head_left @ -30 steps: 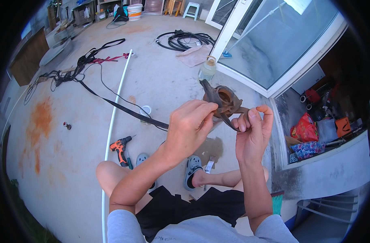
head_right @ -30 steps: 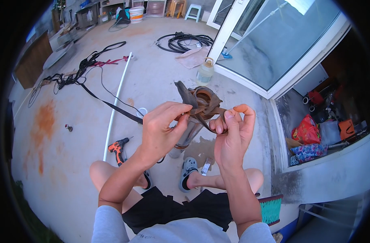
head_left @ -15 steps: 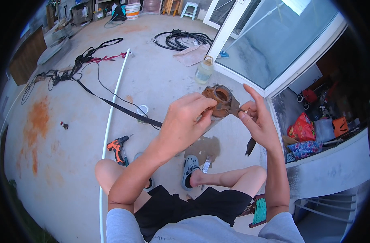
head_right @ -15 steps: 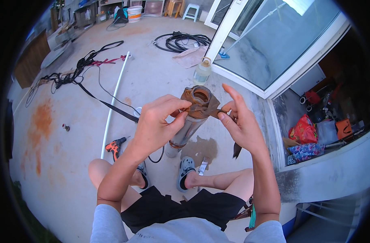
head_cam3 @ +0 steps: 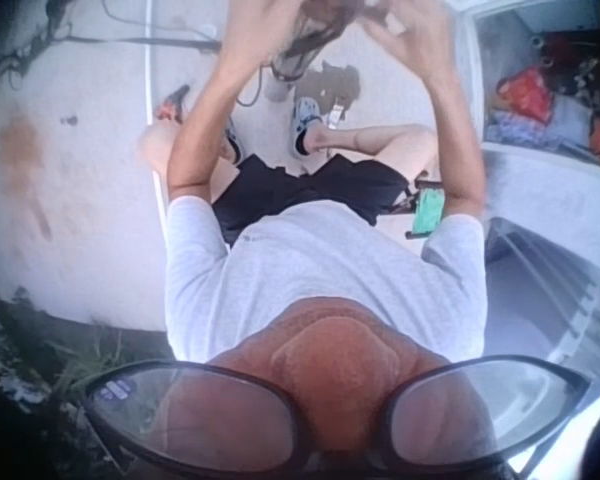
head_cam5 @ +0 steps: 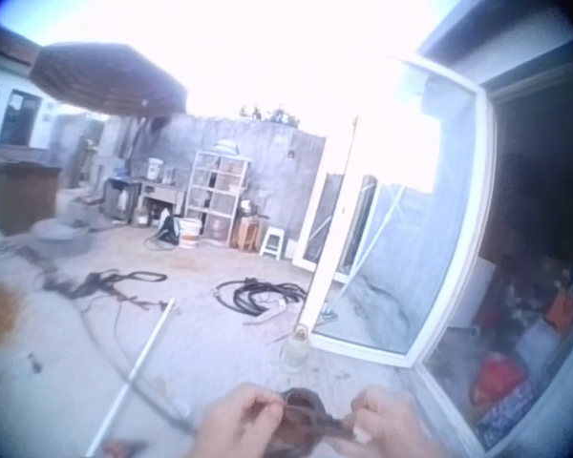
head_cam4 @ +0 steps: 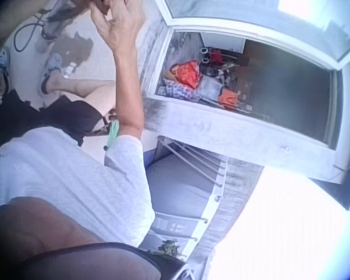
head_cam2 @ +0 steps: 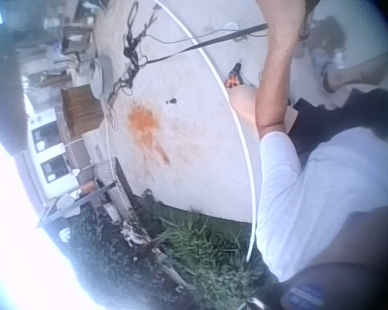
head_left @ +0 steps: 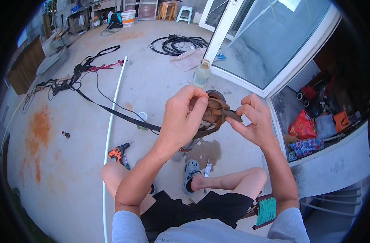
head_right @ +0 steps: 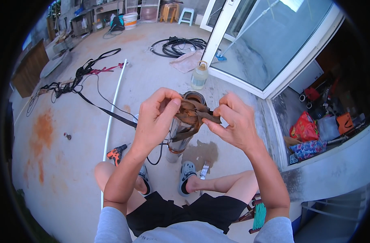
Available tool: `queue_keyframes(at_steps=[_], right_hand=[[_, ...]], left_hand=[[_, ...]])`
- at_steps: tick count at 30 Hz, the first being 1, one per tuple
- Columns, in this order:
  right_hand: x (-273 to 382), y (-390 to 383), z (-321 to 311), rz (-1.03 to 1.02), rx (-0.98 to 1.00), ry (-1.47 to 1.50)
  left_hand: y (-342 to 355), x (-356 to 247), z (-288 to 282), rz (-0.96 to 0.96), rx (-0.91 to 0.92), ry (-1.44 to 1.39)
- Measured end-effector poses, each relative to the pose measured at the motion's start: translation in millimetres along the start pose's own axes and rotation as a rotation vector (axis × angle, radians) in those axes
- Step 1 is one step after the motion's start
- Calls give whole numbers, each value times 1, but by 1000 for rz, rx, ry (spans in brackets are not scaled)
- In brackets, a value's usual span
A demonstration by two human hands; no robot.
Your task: The person attaches a leather strap to the top of a submersible water pump by threading it through a metal fitting and securing it by hand.
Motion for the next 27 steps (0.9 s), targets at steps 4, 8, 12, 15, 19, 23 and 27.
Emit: queue_keyframes(at_steps=[4,8,12,15,19,23,27], right_hand=[[20,-14,10,-162,-46,159],[33,-35,21,-102,-6,140],[38,-50,38,-54,48,227],[34,-55,44,75,43,339],[11,-51,42,562,-89,488],[25,-26,31,195,-55,267],[20,-12,5,90,-255,202]], left_hand=[[0,21,-3,-244,-19,-309],[-3,16,-8,-319,37,-360],[-7,13,-9,-325,255,-337],[-13,15,-8,-337,314,-350],[-20,20,-9,-284,387,-394],[-23,21,-15,-202,512,-300],[-22,9,-13,-119,559,-278]])
Point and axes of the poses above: each hand's wrist, its own y-axis towards the middle knuckle, its own z-axis out of the palm, x = y × z, the point moved 6 cm from there along y, towards the middle knuckle, and after that the axes turned 7 degrees about -y, right-handed, at the moved point
